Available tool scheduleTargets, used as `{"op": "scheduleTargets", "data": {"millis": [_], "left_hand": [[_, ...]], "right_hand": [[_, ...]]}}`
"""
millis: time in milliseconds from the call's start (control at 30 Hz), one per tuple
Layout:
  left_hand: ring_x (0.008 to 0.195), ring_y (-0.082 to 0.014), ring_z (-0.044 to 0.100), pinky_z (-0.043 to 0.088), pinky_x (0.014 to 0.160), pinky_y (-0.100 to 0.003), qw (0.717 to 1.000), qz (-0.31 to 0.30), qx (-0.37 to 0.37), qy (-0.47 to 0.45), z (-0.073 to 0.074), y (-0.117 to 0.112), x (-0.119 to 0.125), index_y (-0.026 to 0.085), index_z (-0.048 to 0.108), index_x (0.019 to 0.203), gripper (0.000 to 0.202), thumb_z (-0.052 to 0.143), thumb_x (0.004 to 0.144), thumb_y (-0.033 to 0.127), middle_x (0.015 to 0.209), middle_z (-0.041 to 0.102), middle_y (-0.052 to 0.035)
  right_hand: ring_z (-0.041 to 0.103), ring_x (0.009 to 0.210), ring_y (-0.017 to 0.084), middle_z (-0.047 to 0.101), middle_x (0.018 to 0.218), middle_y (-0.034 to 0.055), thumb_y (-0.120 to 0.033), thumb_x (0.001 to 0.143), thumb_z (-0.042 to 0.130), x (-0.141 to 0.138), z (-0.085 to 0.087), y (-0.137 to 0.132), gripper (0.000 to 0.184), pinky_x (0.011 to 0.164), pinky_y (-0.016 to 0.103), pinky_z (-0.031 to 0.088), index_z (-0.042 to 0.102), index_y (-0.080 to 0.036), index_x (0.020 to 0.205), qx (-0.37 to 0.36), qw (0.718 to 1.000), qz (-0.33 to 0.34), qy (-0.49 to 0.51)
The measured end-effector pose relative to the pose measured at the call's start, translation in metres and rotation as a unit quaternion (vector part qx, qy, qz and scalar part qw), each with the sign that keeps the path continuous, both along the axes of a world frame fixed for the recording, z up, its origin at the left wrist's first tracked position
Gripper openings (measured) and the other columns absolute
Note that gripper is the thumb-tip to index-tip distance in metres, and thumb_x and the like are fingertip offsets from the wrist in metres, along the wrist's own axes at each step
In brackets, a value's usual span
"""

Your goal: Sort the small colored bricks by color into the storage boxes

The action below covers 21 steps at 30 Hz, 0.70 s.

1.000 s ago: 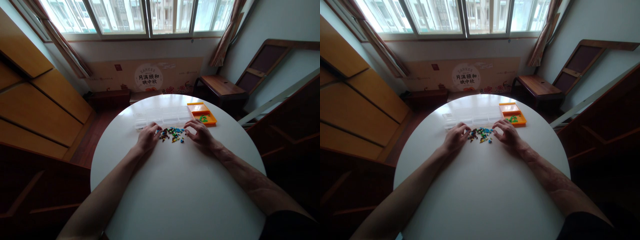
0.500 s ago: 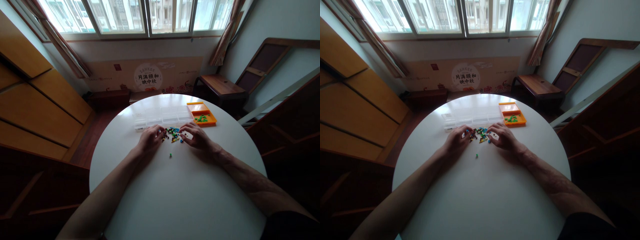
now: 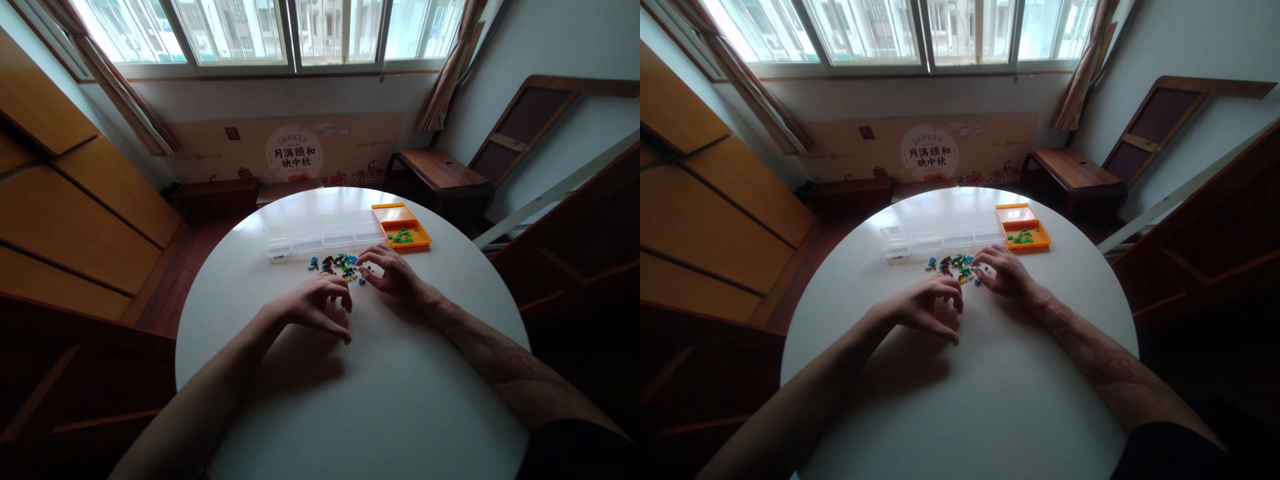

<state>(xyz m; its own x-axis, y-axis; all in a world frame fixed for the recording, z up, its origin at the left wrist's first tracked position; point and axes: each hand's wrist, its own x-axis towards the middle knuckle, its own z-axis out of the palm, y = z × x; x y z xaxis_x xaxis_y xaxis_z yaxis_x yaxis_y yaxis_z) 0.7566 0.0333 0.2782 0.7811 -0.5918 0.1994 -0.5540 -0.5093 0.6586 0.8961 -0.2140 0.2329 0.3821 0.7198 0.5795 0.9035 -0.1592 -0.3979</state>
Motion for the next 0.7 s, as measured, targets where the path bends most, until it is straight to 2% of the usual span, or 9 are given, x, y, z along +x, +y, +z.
{"op": "scheduleTargets", "data": {"millis": [100,233,333,467,567,700], "left_hand": [[0.09,-0.0225,0.068,0.054,0.085,-0.034,0.999,-0.033,0.012,0.019,0.0,-0.005,-0.002,0.027,0.082,0.095,0.042,0.099,0.074,0.059,0.094,0.074,-0.0048],[0.084,-0.0198,0.07,0.055,0.084,-0.032,0.997,-0.06,0.02,0.039,-0.005,-0.007,0.0,0.028,0.082,0.094,0.026,0.093,0.086,0.049,0.093,0.075,-0.0041],[0.082,-0.019,0.071,0.055,0.08,-0.031,0.998,-0.055,0.012,0.043,-0.009,-0.007,0.001,0.028,0.084,0.094,0.017,0.086,0.093,0.045,0.092,0.075,-0.0054],[0.079,-0.019,0.069,0.055,0.079,-0.032,0.999,-0.029,0.012,0.018,-0.013,-0.005,0.003,0.027,0.085,0.094,0.017,0.081,0.097,0.043,0.089,0.075,-0.0066],[0.076,-0.017,0.066,0.053,0.078,-0.031,0.999,0.021,0.003,-0.024,-0.021,-0.001,0.006,0.026,0.084,0.092,0.019,0.078,0.098,0.043,0.089,0.076,-0.0058],[0.072,-0.0146,0.063,0.052,0.076,-0.03,0.981,0.174,-0.037,-0.082,-0.036,0.008,0.017,0.023,0.082,0.087,0.023,0.077,0.098,0.042,0.09,0.076,-0.0049]], "right_hand": [[0.069,0.108,0.029,0.078,0.113,0.0069,-0.024,0.104,0.067,0.001,-0.001,0.0,0.011,0.1,0.049,0.058,0.074,-0.028,0.112,0.003,1.0,0.003,0.0],[0.069,0.108,0.029,0.078,0.112,0.0072,-0.024,0.104,0.068,0.001,-0.001,-0.001,0.01,0.099,0.049,0.059,0.074,-0.027,0.111,0.005,1.0,0.006,0.002],[0.069,0.108,0.029,0.078,0.112,0.0073,-0.024,0.104,0.067,0.001,-0.002,-0.001,0.01,0.098,0.048,0.059,0.074,-0.027,0.11,0.003,1.0,0.005,0.005],[0.069,0.108,0.029,0.078,0.113,0.0072,-0.025,0.104,0.067,0.001,-0.001,0.0,0.01,0.099,0.049,0.059,0.075,-0.028,0.11,0.0,1.0,0.004,0.006],[0.069,0.107,0.029,0.078,0.112,0.0074,-0.026,0.104,0.067,0.0,0.001,0.0,0.008,0.098,0.049,0.06,0.075,-0.027,0.108,0.002,1.0,0.006,0.003],[0.071,0.104,0.028,0.079,0.11,0.0071,-0.025,0.104,0.068,-0.004,0.004,0.002,0.009,0.095,0.047,0.06,0.074,-0.028,0.11,-0.001,1.0,0.024,0.004]]}}
